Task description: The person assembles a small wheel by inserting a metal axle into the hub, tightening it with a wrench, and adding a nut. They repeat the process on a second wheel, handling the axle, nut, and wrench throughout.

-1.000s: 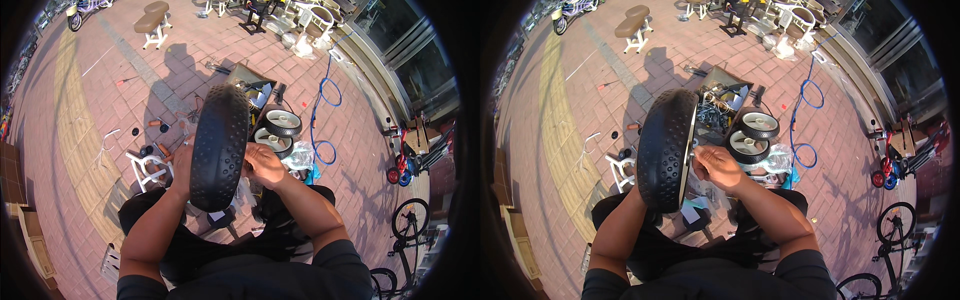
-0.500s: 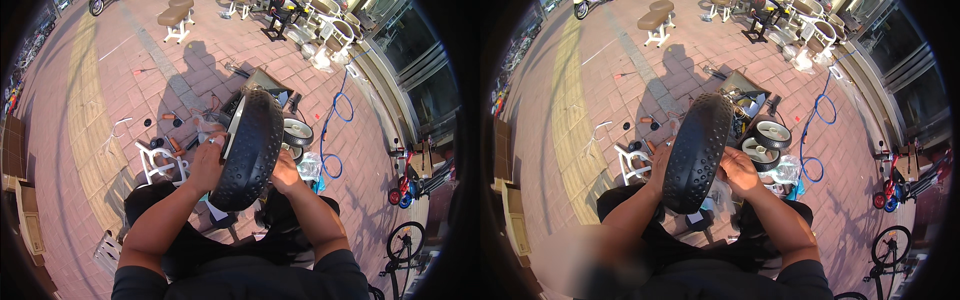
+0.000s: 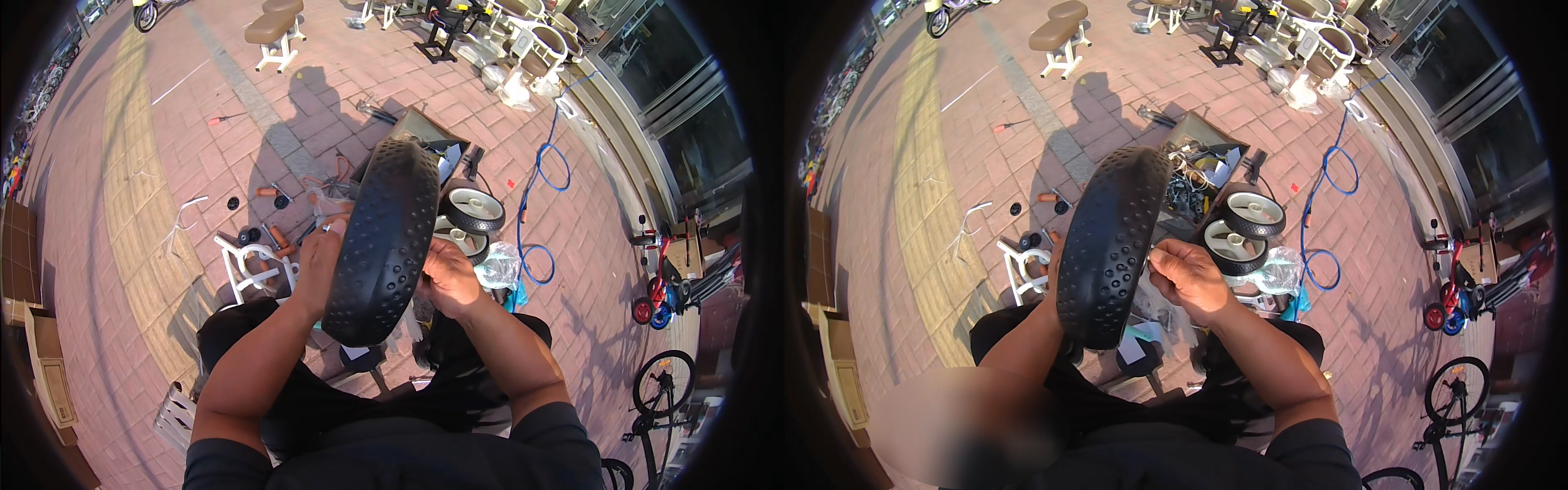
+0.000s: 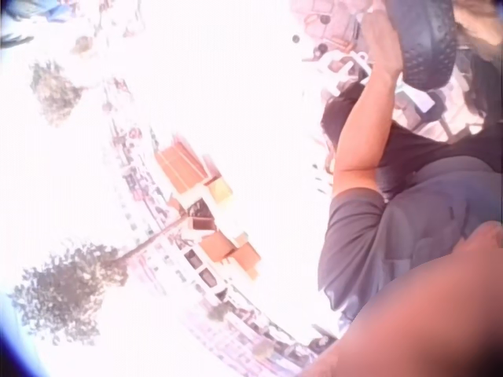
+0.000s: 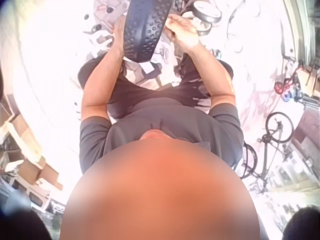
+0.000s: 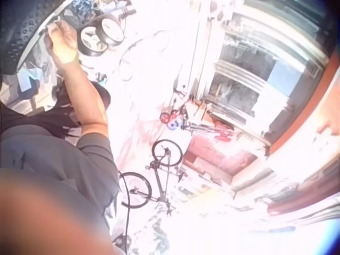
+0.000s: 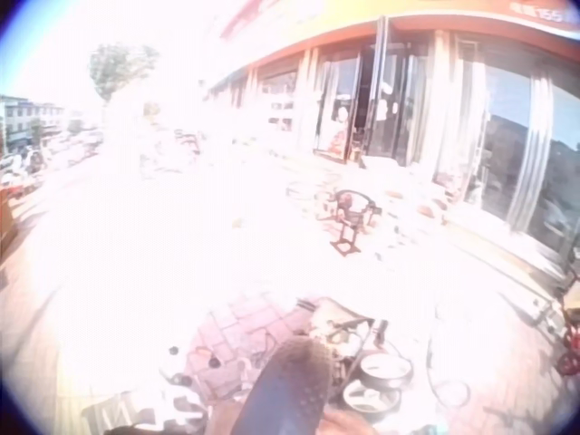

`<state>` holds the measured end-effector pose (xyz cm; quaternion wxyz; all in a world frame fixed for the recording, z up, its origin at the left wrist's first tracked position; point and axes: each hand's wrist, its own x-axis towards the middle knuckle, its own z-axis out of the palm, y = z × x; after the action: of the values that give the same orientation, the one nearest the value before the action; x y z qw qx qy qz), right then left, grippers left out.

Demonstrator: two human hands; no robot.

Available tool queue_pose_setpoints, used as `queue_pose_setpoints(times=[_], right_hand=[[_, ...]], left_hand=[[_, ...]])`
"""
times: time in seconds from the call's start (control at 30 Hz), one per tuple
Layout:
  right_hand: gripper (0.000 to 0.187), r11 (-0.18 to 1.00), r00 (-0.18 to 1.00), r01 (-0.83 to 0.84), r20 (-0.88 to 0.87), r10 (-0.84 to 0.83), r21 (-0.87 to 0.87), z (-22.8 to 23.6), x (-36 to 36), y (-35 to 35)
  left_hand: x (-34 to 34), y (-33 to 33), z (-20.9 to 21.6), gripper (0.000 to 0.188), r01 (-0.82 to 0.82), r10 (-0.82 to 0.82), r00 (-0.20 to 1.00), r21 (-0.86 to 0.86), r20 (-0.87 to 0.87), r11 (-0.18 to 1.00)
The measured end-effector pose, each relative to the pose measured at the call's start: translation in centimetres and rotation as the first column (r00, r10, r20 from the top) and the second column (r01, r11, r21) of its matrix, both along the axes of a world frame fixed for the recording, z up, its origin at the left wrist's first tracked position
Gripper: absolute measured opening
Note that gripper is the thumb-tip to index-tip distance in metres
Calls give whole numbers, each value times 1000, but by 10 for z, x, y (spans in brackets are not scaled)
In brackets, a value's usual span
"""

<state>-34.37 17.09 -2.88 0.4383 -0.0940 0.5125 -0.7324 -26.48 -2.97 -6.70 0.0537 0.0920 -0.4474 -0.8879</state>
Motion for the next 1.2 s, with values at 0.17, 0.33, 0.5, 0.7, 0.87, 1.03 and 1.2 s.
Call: queue_pose_setpoints(times=[0.17, 0.33, 0.5, 0.7, 0.87, 1.03, 1.2], right_hand=[[25, 978, 975, -2, 217, 49, -209, 4, -12, 12], [26, 948, 991, -5, 128, 49, -318, 1, -21, 13], [19, 996, 985, 61, 166, -48, -72, 10, -20, 14], [19, 990, 986, 100, 144, -86, -95, 6, -25, 14], [20, 986, 982, 162, 109, -157, -48, 4, -25, 12], [19, 978, 983, 150, -131, -132, 141, 5, -16, 6], [21, 966, 976, 197, -126, -177, 169, 6, -20, 6]], left_hand=[[-9, -17, -37, 43, -18, -42, 993, -503, -108, 864], [-9, -27, -58, 55, 84, -64, 996, 571, -56, 817], [-9, -26, -54, 57, 120, -105, 993, 368, -61, 922], [-9, -24, -46, 55, 161, -121, 986, 482, -113, 861], [-8, -20, -23, 41, -73, 25, 997, -704, -78, 707], [-10, -4, 4, 37, -70, 12, 995, -630, -95, 773], [-13, -4, 9, 39, 169, -147, 986, 475, -82, 864]])
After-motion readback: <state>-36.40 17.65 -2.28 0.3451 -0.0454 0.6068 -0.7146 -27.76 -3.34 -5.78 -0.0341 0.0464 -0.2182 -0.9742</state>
